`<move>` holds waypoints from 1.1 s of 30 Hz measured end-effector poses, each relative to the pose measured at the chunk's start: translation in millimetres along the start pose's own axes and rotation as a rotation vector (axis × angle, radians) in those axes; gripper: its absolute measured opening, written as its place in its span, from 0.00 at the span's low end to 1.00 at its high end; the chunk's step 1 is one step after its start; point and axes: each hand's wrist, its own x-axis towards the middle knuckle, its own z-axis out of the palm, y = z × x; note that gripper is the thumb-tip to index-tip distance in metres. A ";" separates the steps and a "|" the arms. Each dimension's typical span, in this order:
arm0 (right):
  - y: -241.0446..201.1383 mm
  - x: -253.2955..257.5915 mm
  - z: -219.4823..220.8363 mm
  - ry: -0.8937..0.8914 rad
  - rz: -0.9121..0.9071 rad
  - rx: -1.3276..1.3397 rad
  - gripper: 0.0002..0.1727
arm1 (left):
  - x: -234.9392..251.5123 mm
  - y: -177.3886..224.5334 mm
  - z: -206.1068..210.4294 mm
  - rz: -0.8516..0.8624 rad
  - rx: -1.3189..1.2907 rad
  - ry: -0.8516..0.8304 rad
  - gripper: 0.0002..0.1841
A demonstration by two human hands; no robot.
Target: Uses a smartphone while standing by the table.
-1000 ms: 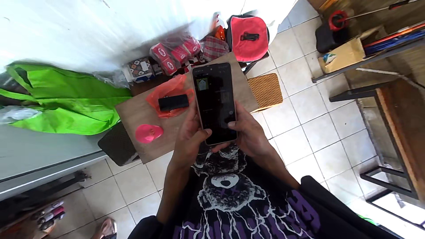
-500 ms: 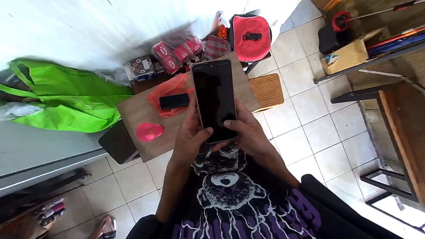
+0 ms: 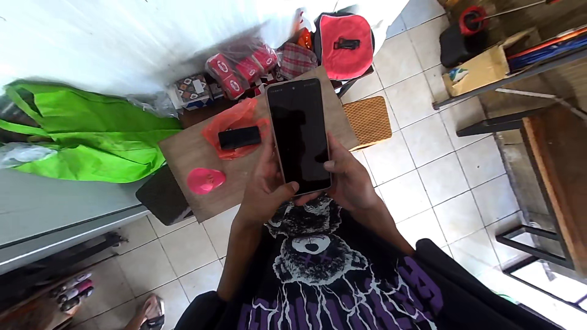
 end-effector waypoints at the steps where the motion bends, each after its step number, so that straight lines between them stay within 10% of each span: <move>1: 0.2 0.2 0.2 -0.008 -0.009 -0.004 0.32 | 0.4 -0.2 0.2 0.004 0.006 0.013 0.52; 33: 3.2 3.1 4.9 -0.057 -0.029 -0.034 0.42 | 1.2 5.6 3.8 0.021 0.006 0.104 0.44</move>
